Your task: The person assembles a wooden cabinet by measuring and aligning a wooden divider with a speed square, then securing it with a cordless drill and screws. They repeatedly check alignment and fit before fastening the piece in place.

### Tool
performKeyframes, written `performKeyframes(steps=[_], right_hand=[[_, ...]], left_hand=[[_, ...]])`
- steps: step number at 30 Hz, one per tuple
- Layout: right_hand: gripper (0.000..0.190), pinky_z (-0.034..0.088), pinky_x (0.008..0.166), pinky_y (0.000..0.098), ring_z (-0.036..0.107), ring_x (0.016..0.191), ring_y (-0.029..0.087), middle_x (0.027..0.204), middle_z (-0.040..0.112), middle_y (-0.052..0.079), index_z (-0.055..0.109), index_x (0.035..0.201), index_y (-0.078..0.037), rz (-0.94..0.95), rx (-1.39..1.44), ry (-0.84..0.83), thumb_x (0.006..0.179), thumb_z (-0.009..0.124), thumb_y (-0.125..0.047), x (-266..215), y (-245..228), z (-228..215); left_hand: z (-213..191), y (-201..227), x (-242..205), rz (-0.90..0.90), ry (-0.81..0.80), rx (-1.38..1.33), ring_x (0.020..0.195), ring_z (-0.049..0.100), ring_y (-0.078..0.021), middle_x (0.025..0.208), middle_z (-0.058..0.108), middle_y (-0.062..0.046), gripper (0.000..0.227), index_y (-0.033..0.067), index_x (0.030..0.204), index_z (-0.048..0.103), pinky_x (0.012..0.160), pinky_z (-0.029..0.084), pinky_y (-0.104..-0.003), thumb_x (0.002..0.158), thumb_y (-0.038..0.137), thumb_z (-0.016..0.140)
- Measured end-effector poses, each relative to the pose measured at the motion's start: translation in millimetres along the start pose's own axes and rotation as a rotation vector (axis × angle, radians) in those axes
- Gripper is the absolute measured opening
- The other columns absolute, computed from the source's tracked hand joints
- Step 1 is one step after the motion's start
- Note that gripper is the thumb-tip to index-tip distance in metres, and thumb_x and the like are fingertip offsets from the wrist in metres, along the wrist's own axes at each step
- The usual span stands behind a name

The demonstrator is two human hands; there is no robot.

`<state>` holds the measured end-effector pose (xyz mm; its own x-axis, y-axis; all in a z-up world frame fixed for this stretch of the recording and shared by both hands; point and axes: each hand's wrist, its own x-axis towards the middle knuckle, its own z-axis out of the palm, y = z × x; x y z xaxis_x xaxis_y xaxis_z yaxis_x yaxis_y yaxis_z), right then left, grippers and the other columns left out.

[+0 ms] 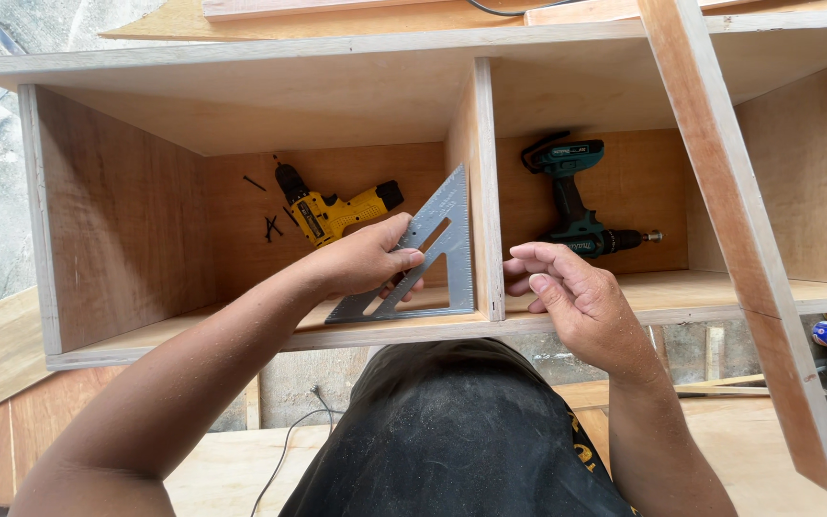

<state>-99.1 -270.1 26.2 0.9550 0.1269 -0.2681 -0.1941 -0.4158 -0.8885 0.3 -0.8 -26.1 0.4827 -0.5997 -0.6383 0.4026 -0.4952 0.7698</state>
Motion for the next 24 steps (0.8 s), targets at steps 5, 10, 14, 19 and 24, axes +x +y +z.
performKeyframes(steps=[5, 10, 14, 19, 24], right_hand=[[0.033, 0.064, 0.074, 0.0335, 0.074, 0.093, 0.018, 0.109, 0.078, 0.011, 0.064, 0.131, -0.007, -0.007, 0.020, 0.000, 0.103, 0.048, -0.007, 0.2, 0.3, 0.3], [0.032, 0.064, 0.075, 0.0328, 0.074, 0.094, 0.018, 0.108, 0.078, 0.012, 0.064, 0.130, -0.006, -0.030, 0.024, 0.003, 0.103, 0.047, -0.007, -0.8, -0.2, -0.4], [0.031, 0.064, 0.075, 0.0326, 0.074, 0.093, 0.017, 0.107, 0.078, 0.011, 0.064, 0.130, -0.007, -0.040, 0.018, -0.007, 0.103, 0.049, -0.007, -0.3, 1.3, 0.3], [0.031, 0.063, 0.075, 0.0318, 0.073, 0.093, 0.016, 0.107, 0.078, 0.011, 0.065, 0.130, -0.007, -0.033, 0.005, -0.007, 0.102, 0.051, -0.008, -1.9, 1.8, 0.7], [0.030, 0.063, 0.075, 0.0317, 0.073, 0.092, 0.016, 0.107, 0.078, 0.010, 0.065, 0.129, -0.007, -0.042, 0.007, 0.002, 0.102, 0.051, -0.008, -1.6, 4.9, 1.9]], left_hand=[[1.8, 6.7, -1.3, -0.004, 0.003, 0.009, 0.074, 0.075, -0.0221, 0.091, 0.073, -0.020, 0.028, 0.0001, 0.129, 0.047, 0.064, 0.063, -0.032, 0.107, 0.016, 0.049], [0.5, 5.2, 1.5, -0.022, -0.008, -0.025, 0.074, 0.075, -0.0220, 0.092, 0.073, -0.021, 0.033, -0.0015, 0.134, 0.044, 0.064, 0.062, -0.031, 0.106, 0.017, 0.050], [2.0, 3.6, 2.4, -0.035, 0.002, -0.033, 0.074, 0.075, -0.0220, 0.092, 0.073, -0.021, 0.035, -0.0006, 0.136, 0.043, 0.064, 0.063, -0.031, 0.107, 0.018, 0.049], [4.8, 8.1, -4.0, -0.008, 0.016, -0.006, 0.074, 0.075, -0.0213, 0.091, 0.073, -0.019, 0.030, 0.0025, 0.130, 0.047, 0.066, 0.063, -0.032, 0.106, 0.019, 0.051], [4.8, 10.7, -6.5, 0.011, 0.021, 0.016, 0.074, 0.074, -0.0213, 0.090, 0.074, -0.019, 0.027, 0.0032, 0.127, 0.048, 0.066, 0.062, -0.032, 0.106, 0.019, 0.051]])
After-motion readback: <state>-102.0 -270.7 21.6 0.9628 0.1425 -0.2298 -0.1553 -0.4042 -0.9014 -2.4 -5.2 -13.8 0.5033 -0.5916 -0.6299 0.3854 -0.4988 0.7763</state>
